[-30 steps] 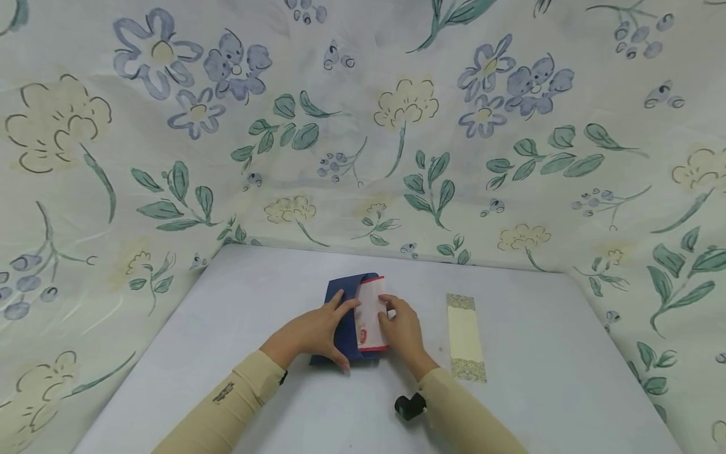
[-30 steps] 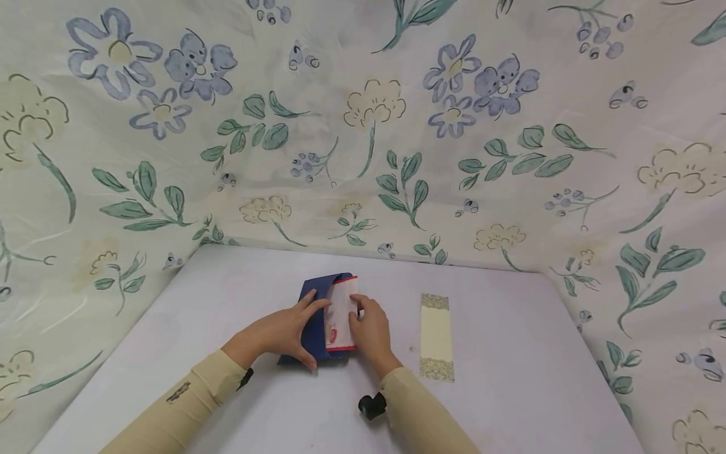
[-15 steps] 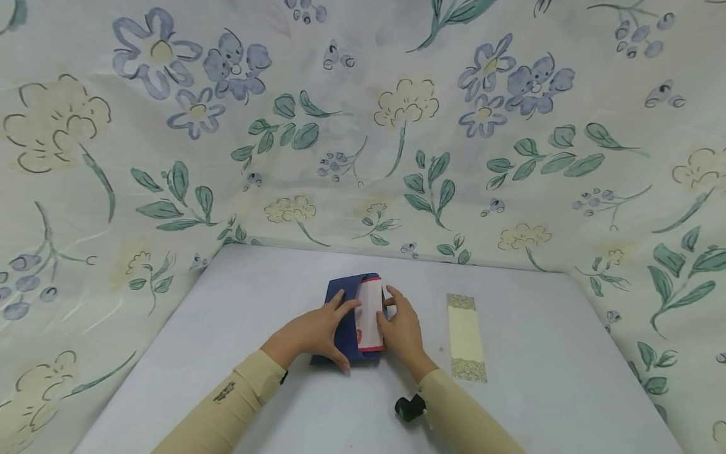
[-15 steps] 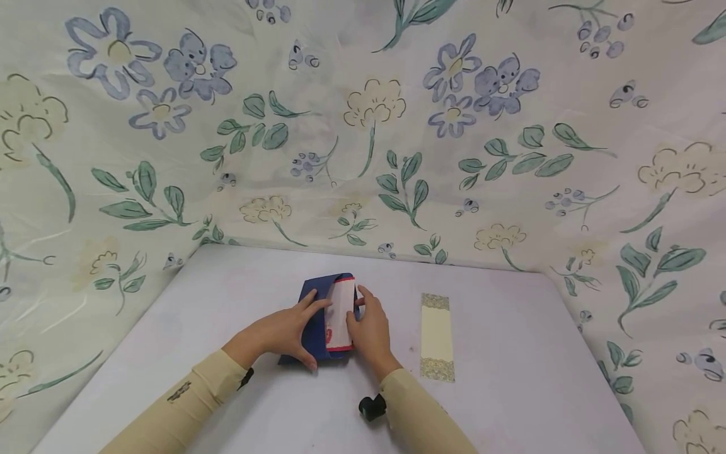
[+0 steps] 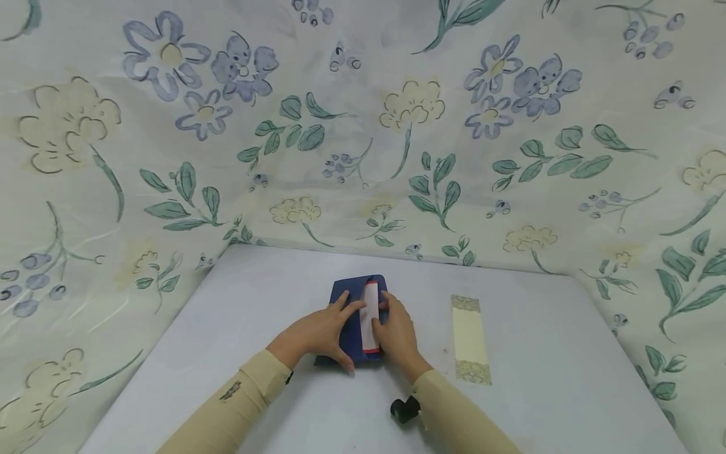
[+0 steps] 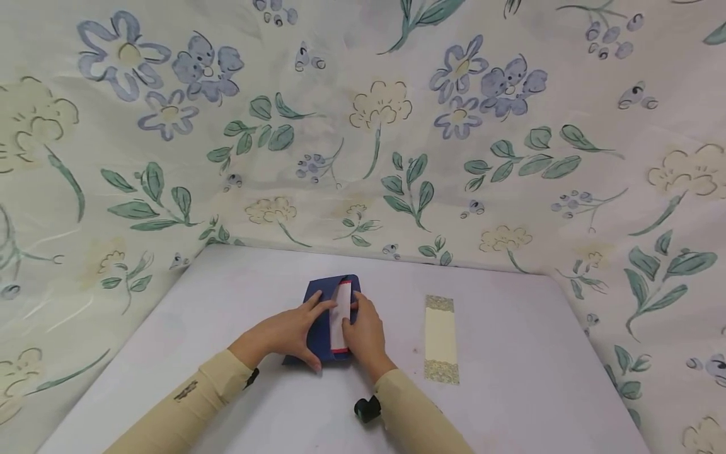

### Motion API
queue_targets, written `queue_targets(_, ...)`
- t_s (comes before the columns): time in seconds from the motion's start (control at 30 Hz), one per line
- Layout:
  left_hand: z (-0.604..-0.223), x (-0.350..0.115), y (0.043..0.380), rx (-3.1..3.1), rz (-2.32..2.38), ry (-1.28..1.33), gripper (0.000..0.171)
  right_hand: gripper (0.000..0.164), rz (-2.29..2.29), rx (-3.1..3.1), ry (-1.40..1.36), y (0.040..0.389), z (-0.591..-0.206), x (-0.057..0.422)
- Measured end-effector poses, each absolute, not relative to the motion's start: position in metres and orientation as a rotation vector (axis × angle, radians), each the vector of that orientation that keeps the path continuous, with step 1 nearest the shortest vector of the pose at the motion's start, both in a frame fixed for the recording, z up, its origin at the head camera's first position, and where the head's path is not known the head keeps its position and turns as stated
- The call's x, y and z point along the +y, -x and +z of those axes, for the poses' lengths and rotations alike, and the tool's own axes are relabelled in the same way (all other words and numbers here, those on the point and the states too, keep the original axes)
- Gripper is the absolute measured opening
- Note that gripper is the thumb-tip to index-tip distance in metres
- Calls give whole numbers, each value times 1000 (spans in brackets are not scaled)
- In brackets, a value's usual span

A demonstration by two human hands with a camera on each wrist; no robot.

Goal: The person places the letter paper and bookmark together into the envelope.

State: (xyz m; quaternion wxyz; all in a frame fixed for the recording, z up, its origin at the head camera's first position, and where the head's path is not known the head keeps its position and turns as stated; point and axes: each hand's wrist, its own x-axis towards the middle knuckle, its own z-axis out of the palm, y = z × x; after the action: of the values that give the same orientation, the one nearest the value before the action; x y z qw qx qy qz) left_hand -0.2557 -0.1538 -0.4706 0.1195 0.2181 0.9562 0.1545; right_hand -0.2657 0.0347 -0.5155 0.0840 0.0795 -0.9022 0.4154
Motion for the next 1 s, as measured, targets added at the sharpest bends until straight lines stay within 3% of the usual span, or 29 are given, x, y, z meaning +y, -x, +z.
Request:
queue_targets(0.5, -473, -157, 255, 2806, 431, -621, 127, 71, 1328, -2671, -338, 264, -515, 36)
queue_targets(1.0, -475, -155, 254, 2806, 449, -665, 127, 72, 1253, -2711, -383, 262, -517, 32)
